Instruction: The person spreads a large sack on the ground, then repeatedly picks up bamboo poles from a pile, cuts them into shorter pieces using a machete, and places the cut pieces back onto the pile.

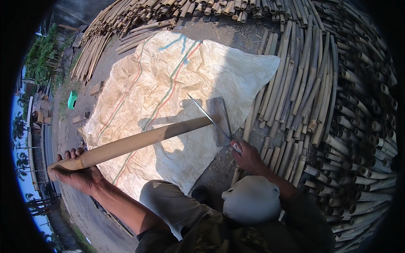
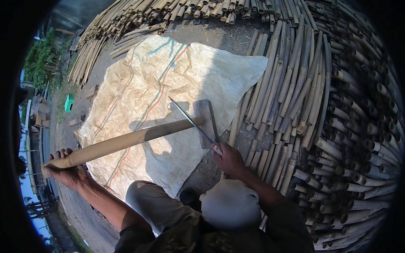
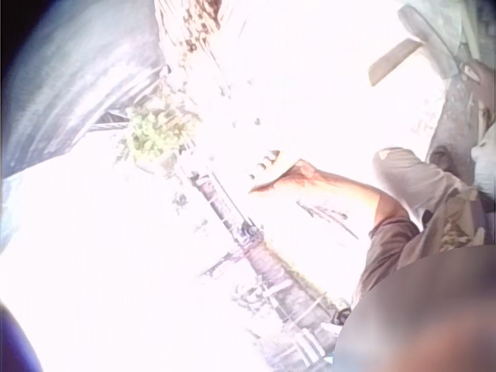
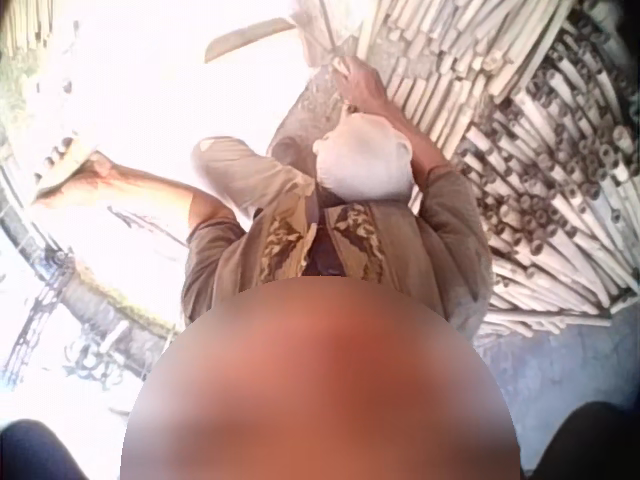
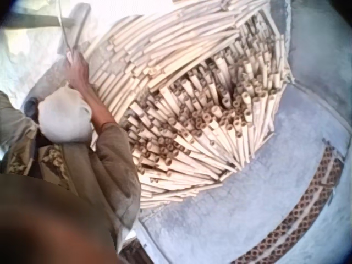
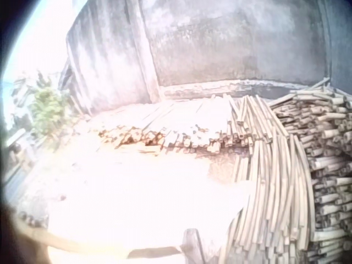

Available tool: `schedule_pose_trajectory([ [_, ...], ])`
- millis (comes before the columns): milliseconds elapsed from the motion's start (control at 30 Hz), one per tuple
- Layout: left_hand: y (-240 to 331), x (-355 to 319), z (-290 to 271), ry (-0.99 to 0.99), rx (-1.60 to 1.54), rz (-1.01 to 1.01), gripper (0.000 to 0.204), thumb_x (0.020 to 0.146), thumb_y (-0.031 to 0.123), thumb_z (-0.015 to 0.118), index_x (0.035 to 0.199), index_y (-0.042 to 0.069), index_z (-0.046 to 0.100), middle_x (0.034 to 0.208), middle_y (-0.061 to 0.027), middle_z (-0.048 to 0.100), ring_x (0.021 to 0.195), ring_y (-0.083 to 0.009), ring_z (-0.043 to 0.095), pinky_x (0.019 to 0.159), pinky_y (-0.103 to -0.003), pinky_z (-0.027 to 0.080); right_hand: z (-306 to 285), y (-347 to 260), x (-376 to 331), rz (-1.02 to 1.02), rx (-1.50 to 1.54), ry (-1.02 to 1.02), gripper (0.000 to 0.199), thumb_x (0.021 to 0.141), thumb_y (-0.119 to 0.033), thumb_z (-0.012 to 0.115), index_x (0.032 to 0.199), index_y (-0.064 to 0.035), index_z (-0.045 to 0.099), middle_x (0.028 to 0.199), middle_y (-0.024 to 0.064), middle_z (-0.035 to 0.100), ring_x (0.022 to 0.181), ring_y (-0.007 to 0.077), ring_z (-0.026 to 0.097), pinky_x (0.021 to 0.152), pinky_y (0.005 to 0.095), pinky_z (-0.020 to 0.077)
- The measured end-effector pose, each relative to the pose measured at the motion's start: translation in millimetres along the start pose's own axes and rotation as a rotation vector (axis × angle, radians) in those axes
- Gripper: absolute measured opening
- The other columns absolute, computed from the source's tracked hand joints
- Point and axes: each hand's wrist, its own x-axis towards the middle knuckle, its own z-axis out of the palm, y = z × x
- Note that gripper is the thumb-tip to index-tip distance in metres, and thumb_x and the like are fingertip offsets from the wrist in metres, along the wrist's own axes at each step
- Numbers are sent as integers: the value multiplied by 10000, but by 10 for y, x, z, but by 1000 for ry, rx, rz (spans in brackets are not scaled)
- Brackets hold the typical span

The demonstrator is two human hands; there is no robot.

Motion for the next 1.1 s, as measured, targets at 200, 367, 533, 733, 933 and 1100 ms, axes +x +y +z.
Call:
schedule_pose_trajectory([
  [200, -95, -144, -632, 235, 148, -15, 621, 972, 642, 564, 1131, 48, 484, 886, -94, 483, 732, -210, 498, 674, -353, 511, 504, 219, 324, -50, -128, -50, 286, 946, -309, 642, 1002, -31, 607, 883, 244, 679, 841, 472, 670, 744, 539, 531],
  [367, -108, -98, -1236, 107, -76, -64, 740, 954, 764, 434, 1052, 39, 544, 859, -110, 513, 693, -222, 514, 661, -366, 506, 456, 648, 321, 19, -149, -2, 287, 946, -316, 652, 1005, -36, 627, 887, 254, 678, 845, 471, 671, 718, 540, 521],
  [533, -86, -109, -1457, -60, -277, -158, 772, 933, 776, 406, 945, 23, 577, 853, -109, 504, 746, -243, 514, 736, -426, 470, 476, 700, 261, -1, -120, 9, 273, 943, -304, 648, 1000, -38, 621, 840, 255, 672, 799, 474, 671, 705, 554, 529],
  [733, -28, -156, -1522, -35, -276, -193, 734, 908, 760, 432, 931, 28, 482, 840, -99, 441, 722, -247, 451, 697, -409, 437, 429, 640, 227, -184, -181, -90, 299, 946, -277, 639, 1139, -49, 650, 865, 234, 693, 842, 448, 688, 740, 530, 547],
  [933, 10, -232, -1608, -55, -314, -75, 899, 874, 866, 395, 975, -14, 547, 828, -123, 504, 730, -282, 492, 688, -437, 473, 307, 749, 240, -69, -245, -96, 347, 909, -247, 678, 1203, -69, 634, 985, 206, 702, 912, 430, 694, 789, 514, 554],
  [1100, 43, -321, -1475, 133, -95, -27, 904, 908, 855, 333, 1100, 0, 559, 941, -148, 517, 791, -294, 505, 738, -447, 498, 410, 802, 266, -60, -151, 40, 293, 909, -276, 678, 1080, -45, 621, 962, 234, 689, 878, 450, 683, 760, 550, 539],
])
